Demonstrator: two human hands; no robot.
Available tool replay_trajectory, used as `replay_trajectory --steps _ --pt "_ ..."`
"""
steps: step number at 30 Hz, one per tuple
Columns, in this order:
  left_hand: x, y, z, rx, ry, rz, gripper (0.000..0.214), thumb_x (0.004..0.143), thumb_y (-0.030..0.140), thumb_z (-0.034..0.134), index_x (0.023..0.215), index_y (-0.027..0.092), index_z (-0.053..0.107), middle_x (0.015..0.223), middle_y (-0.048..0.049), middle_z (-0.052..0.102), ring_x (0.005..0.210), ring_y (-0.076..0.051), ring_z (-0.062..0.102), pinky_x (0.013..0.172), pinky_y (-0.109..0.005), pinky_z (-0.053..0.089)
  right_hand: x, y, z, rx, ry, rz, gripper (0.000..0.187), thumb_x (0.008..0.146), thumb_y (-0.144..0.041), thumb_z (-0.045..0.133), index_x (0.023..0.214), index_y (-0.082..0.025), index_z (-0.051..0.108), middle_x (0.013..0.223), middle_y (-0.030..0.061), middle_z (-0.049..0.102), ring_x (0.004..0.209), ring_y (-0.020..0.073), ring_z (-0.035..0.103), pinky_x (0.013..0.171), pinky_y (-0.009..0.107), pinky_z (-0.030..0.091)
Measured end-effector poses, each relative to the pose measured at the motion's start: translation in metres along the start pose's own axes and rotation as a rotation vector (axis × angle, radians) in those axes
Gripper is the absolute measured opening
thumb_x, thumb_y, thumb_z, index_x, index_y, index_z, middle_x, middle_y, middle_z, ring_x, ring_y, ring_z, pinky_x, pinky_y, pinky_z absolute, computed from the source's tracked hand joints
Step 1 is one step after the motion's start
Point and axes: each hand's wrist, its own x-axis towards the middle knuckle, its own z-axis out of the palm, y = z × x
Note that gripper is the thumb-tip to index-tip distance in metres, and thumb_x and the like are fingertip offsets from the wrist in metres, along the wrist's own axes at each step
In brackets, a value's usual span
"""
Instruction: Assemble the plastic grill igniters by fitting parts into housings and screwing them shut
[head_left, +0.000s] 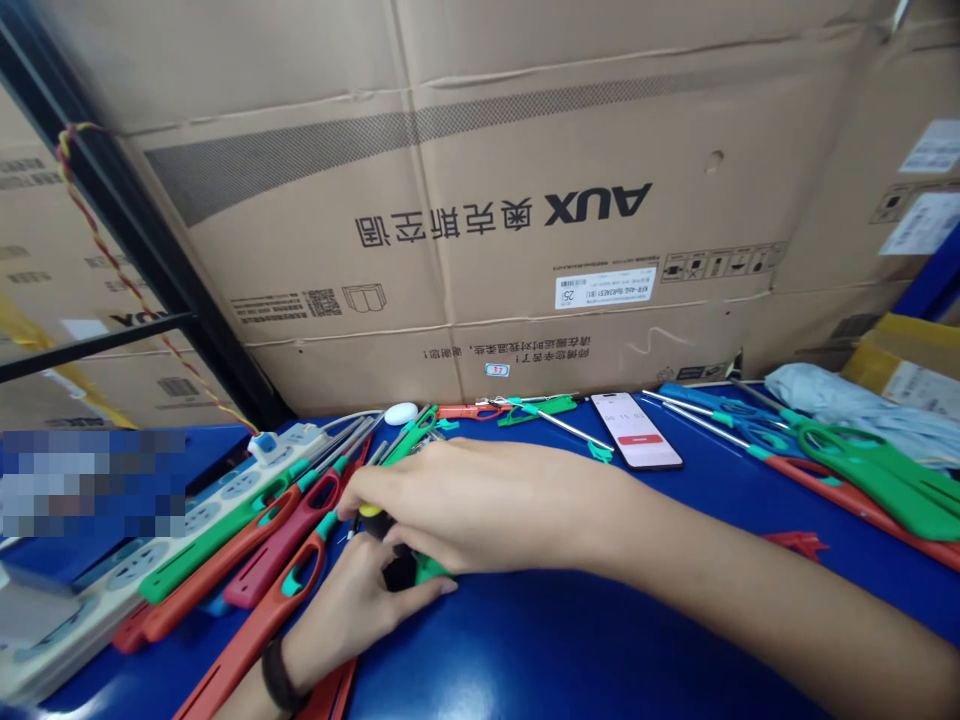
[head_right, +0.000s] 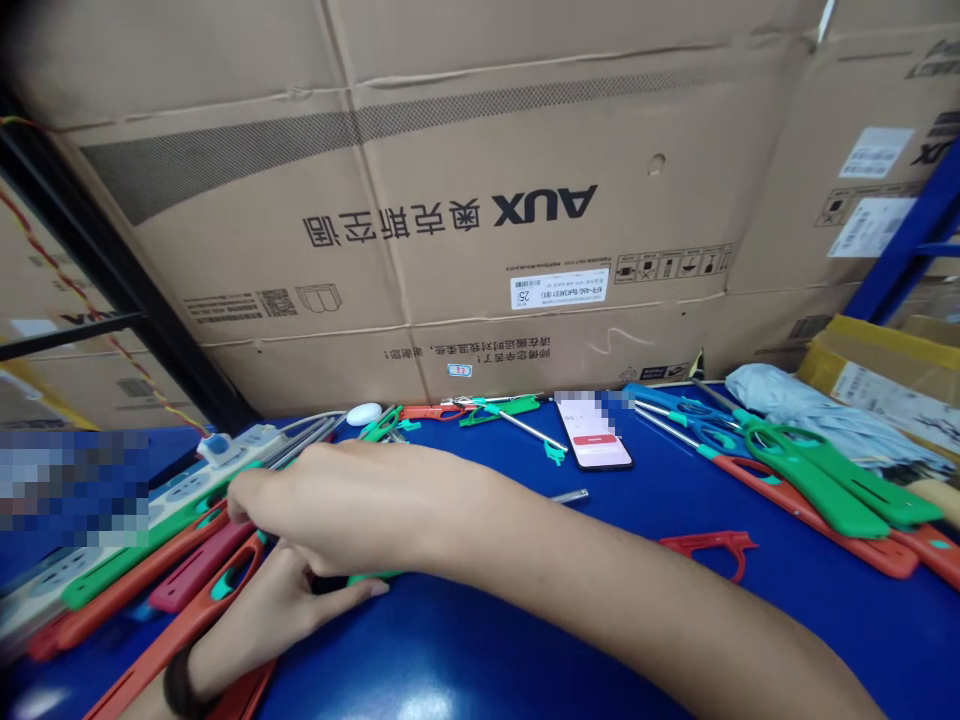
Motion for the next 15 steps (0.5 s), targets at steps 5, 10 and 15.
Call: replay_trajectory --steps 5,10,15 --pt "0.006 0.011 -0.009 -0.022 -0.056 0.049 0.029 0.076 0.043 0.068 0.098 0.025 0.070 0.090 -0.0016 0.073 0.087 -0.024 0.068 0.076 -0.033 0.057 0.017 0.004 -0.005 -0.127 0.001 -0.062 0.014 0.085 -0.019 0.056 0.075 -0.013 0.063 0.067 0.0055 0.066 0.058 0.0150 0.058 0.044 0.025 0.030" --pt "0.006 0.016 -0.011 -0.057 -0.095 0.026 0.031 0.077 0.043 0.067 0.104 0.028 0.069 0.088 -0.0010 0.073 0.086 -0.024 0.068 0.076 -0.034 0.057 0.031 0.006 0.000 -0.124 0.092 -0.056 0.028 0.085 -0.038 0.059 0.076 -0.012 0.066 0.066 0.0079 0.065 0.058 0.0187 0.060 0.045 0.026 0.030" --pt "-0.001 0.008 -0.005 0.006 0.011 -0.073 0.043 0.072 0.048 0.069 0.107 0.023 0.066 0.095 -0.0036 0.073 0.088 -0.029 0.068 0.073 -0.038 0.058 0.034 -0.002 0.005 -0.125 0.081 -0.149 0.022 0.084 -0.030 0.058 0.075 -0.013 0.068 0.066 0.0088 0.066 0.064 0.0201 0.062 0.052 0.026 0.036"
